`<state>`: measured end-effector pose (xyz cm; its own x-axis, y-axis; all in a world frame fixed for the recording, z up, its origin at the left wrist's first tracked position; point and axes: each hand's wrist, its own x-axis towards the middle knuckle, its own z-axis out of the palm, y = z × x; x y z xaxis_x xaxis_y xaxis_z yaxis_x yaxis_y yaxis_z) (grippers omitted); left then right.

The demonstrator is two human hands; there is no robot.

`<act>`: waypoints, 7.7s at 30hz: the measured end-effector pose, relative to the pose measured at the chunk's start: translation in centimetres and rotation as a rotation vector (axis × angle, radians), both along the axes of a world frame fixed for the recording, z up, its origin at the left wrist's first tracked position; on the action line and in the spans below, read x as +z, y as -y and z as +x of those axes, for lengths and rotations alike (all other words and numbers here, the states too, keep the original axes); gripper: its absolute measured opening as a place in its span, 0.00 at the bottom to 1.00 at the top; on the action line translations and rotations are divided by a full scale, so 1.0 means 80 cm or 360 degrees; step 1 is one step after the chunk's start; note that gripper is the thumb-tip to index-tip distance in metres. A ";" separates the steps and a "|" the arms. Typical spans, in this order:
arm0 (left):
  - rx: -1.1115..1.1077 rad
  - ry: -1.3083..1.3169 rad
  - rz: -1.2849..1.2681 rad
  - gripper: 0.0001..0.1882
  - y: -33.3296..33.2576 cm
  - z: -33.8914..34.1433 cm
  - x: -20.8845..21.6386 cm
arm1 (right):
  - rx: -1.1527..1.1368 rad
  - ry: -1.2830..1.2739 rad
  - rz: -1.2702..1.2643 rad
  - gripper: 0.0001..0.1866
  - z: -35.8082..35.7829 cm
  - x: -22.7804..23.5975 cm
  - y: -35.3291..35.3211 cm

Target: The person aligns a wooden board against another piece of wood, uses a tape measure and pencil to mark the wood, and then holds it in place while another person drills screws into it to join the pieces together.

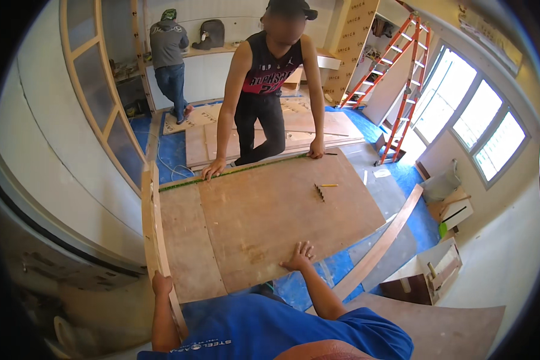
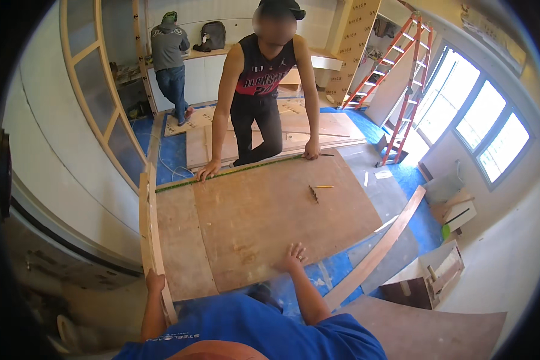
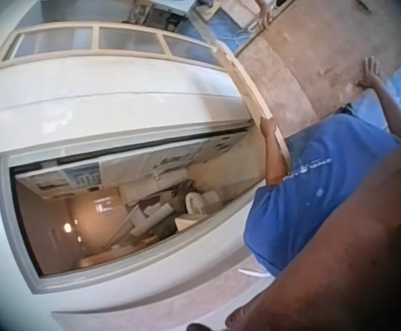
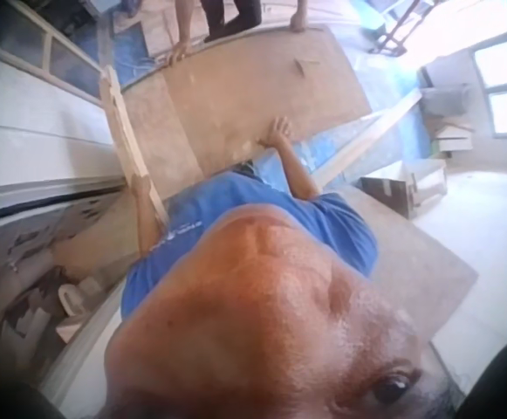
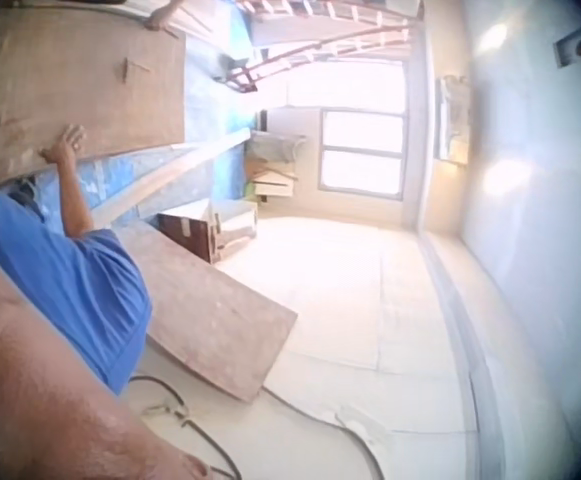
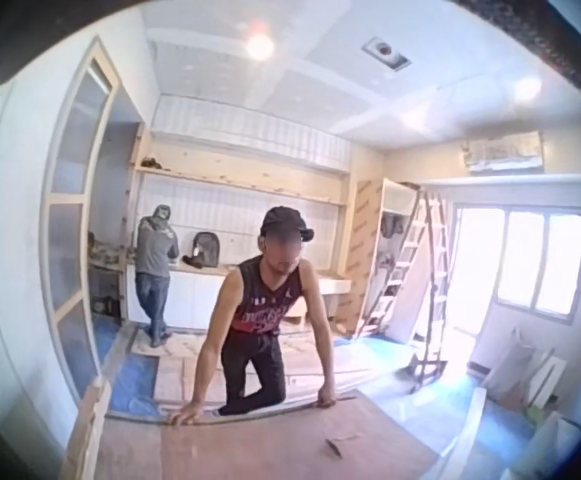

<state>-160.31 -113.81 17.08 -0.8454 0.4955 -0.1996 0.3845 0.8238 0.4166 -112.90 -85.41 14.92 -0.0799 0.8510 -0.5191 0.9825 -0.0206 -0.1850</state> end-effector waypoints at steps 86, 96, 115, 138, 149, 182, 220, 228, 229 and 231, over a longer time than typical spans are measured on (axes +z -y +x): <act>-0.0096 -0.0032 0.0011 0.37 -0.007 -0.005 -0.017 | -0.0022 -0.0045 0.0114 0.71 0.014 -0.006 0.010; -0.0032 0.0009 0.0051 0.28 0.002 -0.001 -0.008 | 0.0001 -0.0071 0.0136 0.70 0.003 0.012 0.005; 0.0187 0.0137 0.0152 0.25 0.000 -0.008 -0.030 | -0.0029 -0.0248 0.0535 0.45 0.020 -0.006 0.003; 0.0149 0.0444 0.0341 0.20 0.007 -0.007 -0.022 | 0.0136 -0.0236 0.0790 0.36 0.039 -0.017 -0.049; 0.0176 0.0441 0.0283 0.20 0.012 -0.003 -0.024 | 0.0124 -0.0219 0.0850 0.37 0.040 -0.022 -0.051; 0.0011 0.0124 -0.0123 0.25 -0.001 -0.011 -0.014 | 0.0259 -0.0048 0.0832 0.37 0.023 -0.018 -0.045; 0.0047 0.0113 0.0199 0.23 -0.005 -0.009 -0.011 | 0.0259 -0.0063 0.0859 0.38 0.022 -0.028 -0.040; 0.0094 0.0374 0.0320 0.23 0.012 -0.010 -0.033 | 0.0162 -0.0102 0.0841 0.38 0.030 -0.020 -0.057; 0.0047 0.0420 0.0315 0.22 0.010 -0.015 -0.028 | 0.0154 -0.0137 0.0820 0.38 0.028 -0.020 -0.054; -0.0035 0.0512 0.0308 0.21 0.002 -0.021 -0.026 | 0.0133 -0.0133 0.0805 0.37 0.034 -0.017 -0.056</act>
<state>-161.96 -113.97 15.02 -0.7433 0.5676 -0.3541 0.2253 0.7108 0.6664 -110.16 -80.95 13.54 -0.1822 0.9827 -0.0336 0.9584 0.1698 -0.2295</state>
